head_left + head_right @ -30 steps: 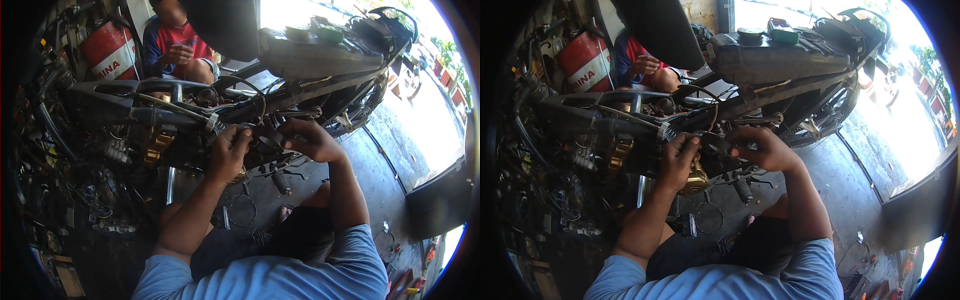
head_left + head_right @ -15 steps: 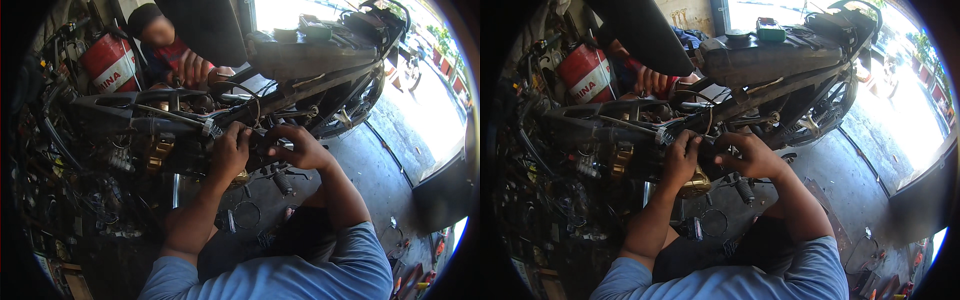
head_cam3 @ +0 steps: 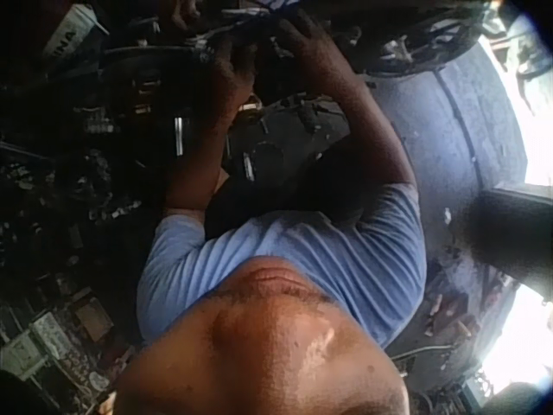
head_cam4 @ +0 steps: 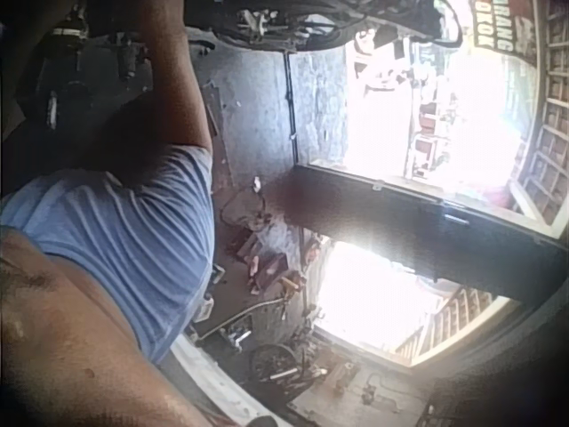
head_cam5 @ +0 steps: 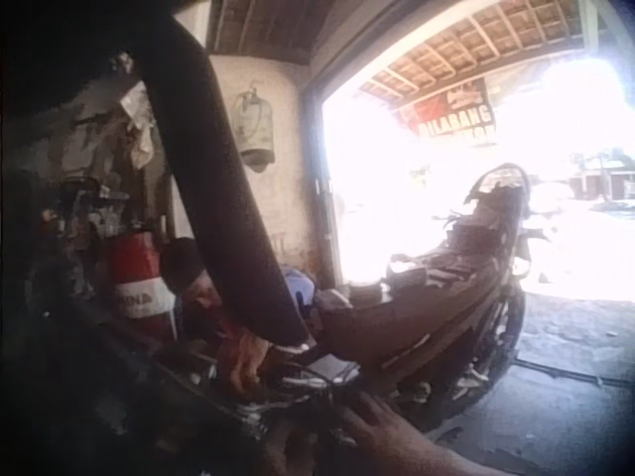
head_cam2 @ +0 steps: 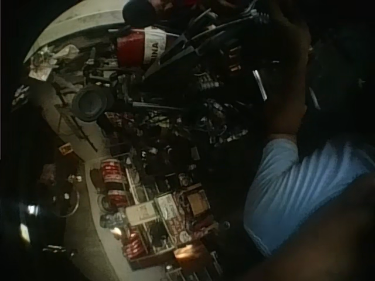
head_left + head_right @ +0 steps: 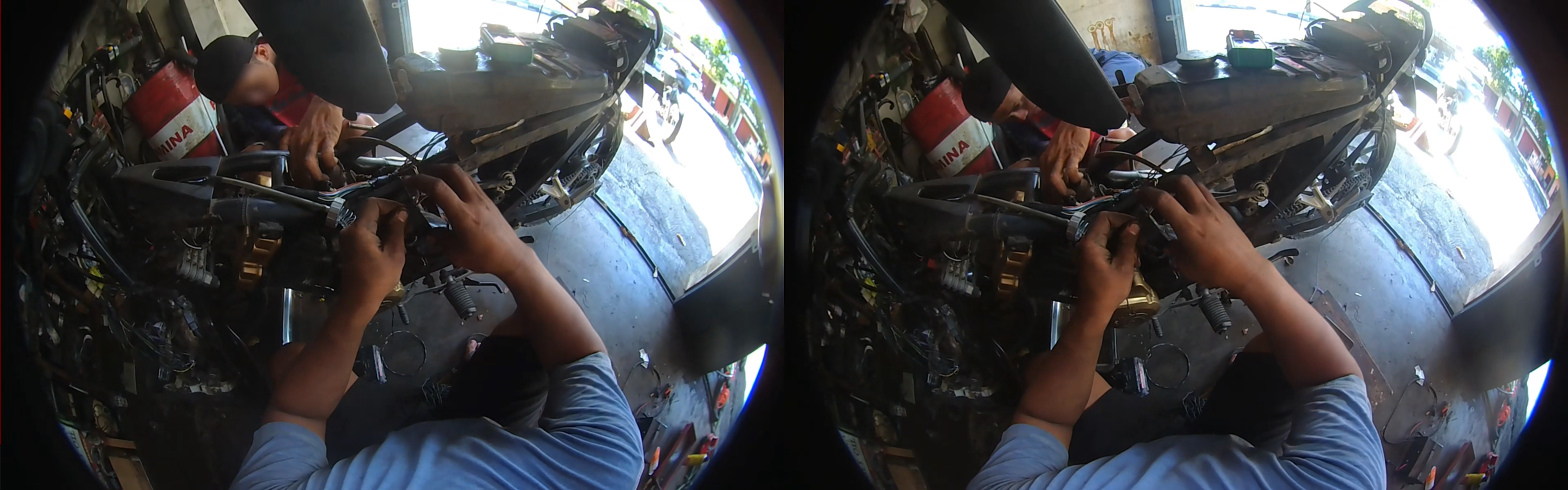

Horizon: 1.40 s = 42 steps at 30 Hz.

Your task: Repairing or modifying the electrical wiring of a motorcycle engine.

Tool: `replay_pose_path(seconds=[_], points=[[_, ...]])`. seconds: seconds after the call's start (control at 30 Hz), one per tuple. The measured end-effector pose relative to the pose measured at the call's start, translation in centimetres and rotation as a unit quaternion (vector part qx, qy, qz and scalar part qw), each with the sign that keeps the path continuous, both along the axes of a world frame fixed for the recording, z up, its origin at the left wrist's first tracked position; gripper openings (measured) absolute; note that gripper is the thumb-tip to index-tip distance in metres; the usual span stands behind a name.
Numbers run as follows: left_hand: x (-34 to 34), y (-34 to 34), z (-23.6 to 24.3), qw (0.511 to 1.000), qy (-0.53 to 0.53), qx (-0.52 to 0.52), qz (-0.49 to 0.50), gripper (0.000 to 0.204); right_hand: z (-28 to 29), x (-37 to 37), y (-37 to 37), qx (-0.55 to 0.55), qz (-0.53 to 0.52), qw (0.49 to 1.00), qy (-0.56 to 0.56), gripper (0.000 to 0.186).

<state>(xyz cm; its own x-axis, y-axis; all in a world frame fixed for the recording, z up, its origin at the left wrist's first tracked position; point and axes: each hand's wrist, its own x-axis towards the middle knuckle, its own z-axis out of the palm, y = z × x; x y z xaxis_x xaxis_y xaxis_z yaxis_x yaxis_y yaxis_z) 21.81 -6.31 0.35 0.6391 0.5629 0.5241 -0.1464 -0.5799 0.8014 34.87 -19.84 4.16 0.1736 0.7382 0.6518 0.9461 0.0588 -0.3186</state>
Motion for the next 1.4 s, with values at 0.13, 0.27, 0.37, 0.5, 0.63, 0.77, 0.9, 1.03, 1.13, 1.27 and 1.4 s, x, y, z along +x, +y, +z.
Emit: replay_pose_path(seconds=[0.13,0.27,0.37,0.5,0.63,0.77,0.9,1.03,1.13,1.27,1.4], points=[[-0.1,-0.4,1.3,0.999,0.024,0.004,0.021,0.010,2.5,1.4,1.2,-0.032,-0.003,0.996,-0.082,0.072],[0.1,-0.2,3.0,0.988,-0.018,0.138,0.063,0.010,5.4,3.1,3.7,-0.188,0.158,0.968,0.041,0.070],[0.4,-0.2,3.0,0.974,-0.018,0.207,0.089,0.011,5.7,5.4,6.2,-0.286,0.170,0.937,0.106,0.062],[-0.3,0.2,3.1,0.962,-0.018,0.246,0.114,0.014,8.0,4.3,8.2,-0.344,0.220,0.908,-0.096,0.051],[-0.1,0.1,2.6,0.951,-0.059,0.284,0.110,0.014,7.0,2.0,7.5,-0.243,0.103,0.922,0.283,0.057],[-0.4,-0.7,2.7,0.947,-0.034,0.294,0.123,0.011,6.6,1.5,7.0,-0.154,0.109,0.898,0.397,0.064],[-0.3,-0.4,1.8,0.937,-0.060,0.328,0.105,0.009,6.6,1.6,6.6,-0.117,0.131,0.899,0.401,0.064],[-0.1,-0.7,1.7,0.934,-0.074,0.333,0.103,0.009,6.3,1.9,6.5,-0.115,0.085,0.926,0.350,0.064],[-0.1,-0.6,1.5,0.952,-0.041,0.284,0.103,0.008,5.6,3.5,6.3,-0.094,0.102,0.893,0.428,0.061],[-0.5,-0.3,1.4,0.957,-0.037,0.267,0.109,0.009,4.0,4.1,5.7,-0.062,0.198,0.786,0.582,0.064],[-0.3,0.4,1.1,0.957,-0.050,0.267,0.101,0.009,2.1,4.7,2.9,-0.001,0.353,0.714,0.604,0.071]])
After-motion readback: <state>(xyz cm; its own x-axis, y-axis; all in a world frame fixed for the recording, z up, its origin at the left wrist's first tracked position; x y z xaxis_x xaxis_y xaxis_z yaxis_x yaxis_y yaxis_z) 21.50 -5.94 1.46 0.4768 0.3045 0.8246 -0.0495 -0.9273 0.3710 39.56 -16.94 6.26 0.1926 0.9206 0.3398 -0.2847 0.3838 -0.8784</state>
